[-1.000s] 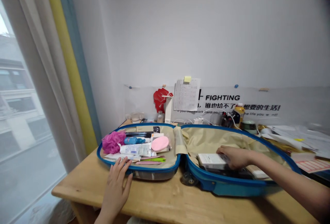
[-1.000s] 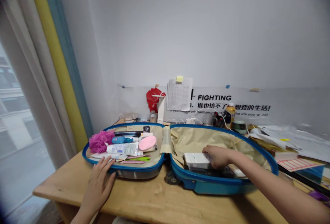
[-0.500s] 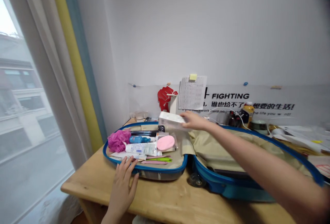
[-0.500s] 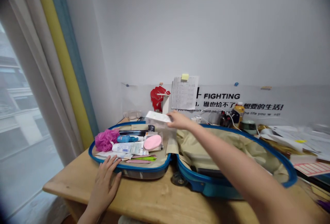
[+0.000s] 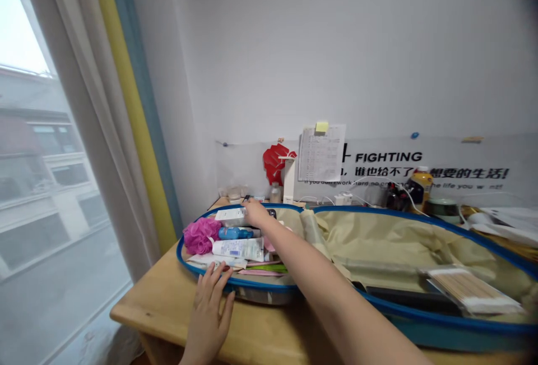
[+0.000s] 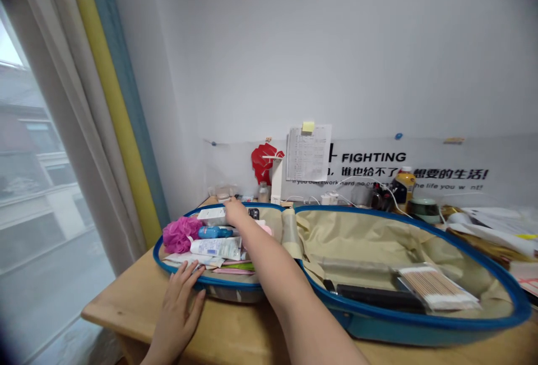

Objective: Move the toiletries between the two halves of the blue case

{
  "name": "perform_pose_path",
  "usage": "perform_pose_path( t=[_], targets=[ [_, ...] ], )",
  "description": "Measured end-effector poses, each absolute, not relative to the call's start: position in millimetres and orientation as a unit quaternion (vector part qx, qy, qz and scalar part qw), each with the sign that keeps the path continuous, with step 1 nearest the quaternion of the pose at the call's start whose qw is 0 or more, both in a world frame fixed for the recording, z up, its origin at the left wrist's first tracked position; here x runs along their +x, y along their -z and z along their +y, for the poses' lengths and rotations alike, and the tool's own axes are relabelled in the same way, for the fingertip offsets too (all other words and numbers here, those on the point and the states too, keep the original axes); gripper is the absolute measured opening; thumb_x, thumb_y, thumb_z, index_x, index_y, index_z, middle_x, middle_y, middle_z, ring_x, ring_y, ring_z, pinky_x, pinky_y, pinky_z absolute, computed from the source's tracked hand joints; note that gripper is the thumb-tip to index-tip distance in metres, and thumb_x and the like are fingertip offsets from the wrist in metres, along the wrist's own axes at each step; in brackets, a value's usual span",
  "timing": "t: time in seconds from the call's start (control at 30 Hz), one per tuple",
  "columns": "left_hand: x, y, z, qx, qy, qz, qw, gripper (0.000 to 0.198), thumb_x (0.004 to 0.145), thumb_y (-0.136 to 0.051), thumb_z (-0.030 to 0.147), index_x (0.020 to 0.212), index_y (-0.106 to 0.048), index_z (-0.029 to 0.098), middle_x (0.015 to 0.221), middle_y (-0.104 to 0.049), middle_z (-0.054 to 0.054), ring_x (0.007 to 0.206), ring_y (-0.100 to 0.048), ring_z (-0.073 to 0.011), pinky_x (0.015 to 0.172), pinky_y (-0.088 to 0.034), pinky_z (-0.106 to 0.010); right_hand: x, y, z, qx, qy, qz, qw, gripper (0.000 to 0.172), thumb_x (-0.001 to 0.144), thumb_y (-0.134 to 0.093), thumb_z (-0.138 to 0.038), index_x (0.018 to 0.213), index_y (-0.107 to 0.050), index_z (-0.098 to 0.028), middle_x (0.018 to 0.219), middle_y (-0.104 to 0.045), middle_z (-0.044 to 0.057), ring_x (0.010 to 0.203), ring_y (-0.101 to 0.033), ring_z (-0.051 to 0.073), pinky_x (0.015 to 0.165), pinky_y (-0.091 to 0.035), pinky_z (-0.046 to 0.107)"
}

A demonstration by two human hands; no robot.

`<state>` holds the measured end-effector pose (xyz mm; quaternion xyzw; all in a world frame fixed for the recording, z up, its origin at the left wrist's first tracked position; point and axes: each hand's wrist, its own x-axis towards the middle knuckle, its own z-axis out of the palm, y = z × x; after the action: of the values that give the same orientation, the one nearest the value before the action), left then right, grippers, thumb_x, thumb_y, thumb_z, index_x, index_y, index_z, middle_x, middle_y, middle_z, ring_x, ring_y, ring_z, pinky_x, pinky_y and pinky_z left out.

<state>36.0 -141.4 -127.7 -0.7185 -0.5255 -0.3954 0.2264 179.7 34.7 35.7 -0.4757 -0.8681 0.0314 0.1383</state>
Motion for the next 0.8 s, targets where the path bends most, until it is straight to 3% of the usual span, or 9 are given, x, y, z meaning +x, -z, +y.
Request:
perform_pose_path(
  t=[0.2,0.37,0.5,0.6,0.7,0.8],
  targets=[
    [36.2,126.4,-141.6,-0.717,0.403,-0.521,0.227,0.045,0.091,-0.044,0.024,0.136,-0.043,0.025,0.138,-0.052,-0.008,0.14,-0.031,-0.0252,0.113,-0.027,-0.051,240.1,-71.0,26.2,-0.441,-0.087,-0.883,0.136,0.035,0.089,-0.056,-0.035,0.119,-0.056,-0.018,0.126,-0.056,0.009,0.11,-0.056,0.02,0.094,-0.046,0.044],
    [37.3,125.1,-141.2,-0.72,0.41,-0.511,0.229,0.046,0.092,-0.044,0.025,0.138,-0.04,0.025,0.137,-0.052,-0.009,0.141,-0.029,-0.0245,0.113,-0.027,-0.05,352.0,-96.4,-16.0,-0.452,-0.155,-0.874,0.093,0.034,0.086,-0.052,-0.034,0.114,-0.062,-0.018,0.112,-0.066,0.006,0.099,-0.062,0.017,0.09,-0.047,0.031],
    [38.2,123.2,-141.5,-0.72,0.415,-0.506,0.231,0.046,0.092,-0.044,0.025,0.138,-0.039,0.025,0.136,-0.052,-0.009,0.14,-0.029,-0.0244,0.113,-0.026,-0.05,437.2,-74.9,-64.1,-0.481,-0.206,-0.852,0.0,0.046,0.065,-0.068,-0.038,0.107,-0.068,-0.017,0.101,-0.07,0.008,0.091,-0.066,0.022,0.08,-0.051,0.033],
    [38.0,122.7,-142.0,-0.722,0.412,-0.505,0.234,0.045,0.092,-0.044,0.025,0.137,-0.04,0.024,0.136,-0.052,-0.01,0.14,-0.029,-0.0245,0.113,-0.025,-0.05,478.8,-47.4,-92.9,-0.531,-0.219,-0.813,-0.098,0.064,0.051,-0.074,-0.031,0.113,-0.067,-0.02,0.115,-0.066,0.009,0.105,-0.062,0.03,0.089,-0.048,0.039],
    [38.1,122.8,-142.5,-0.722,0.411,-0.506,0.233,0.044,0.092,-0.044,0.025,0.136,-0.04,0.024,0.136,-0.052,-0.011,0.14,-0.029,-0.0248,0.114,-0.024,-0.051,498.9,-26.3,-110.8,-0.552,-0.221,-0.795,-0.121,0.065,0.054,-0.067,-0.024,0.118,-0.064,-0.023,0.117,-0.065,0.008,0.108,-0.06,0.03,0.091,-0.047,0.037],
    [38.9,122.2,-142.8,-0.721,0.411,-0.509,0.229,0.044,0.092,-0.044,0.025,0.136,-0.041,0.024,0.135,-0.052,-0.01,0.14,-0.029,-0.0247,0.114,-0.023,-0.051,504.5,-13.0,-119.8,-0.578,-0.194,-0.786,-0.103,0.052,0.059,-0.062,-0.024,0.111,-0.067,-0.025,0.111,-0.068,0.01,0.102,-0.063,0.032,0.085,-0.049,0.039]
  ],
)
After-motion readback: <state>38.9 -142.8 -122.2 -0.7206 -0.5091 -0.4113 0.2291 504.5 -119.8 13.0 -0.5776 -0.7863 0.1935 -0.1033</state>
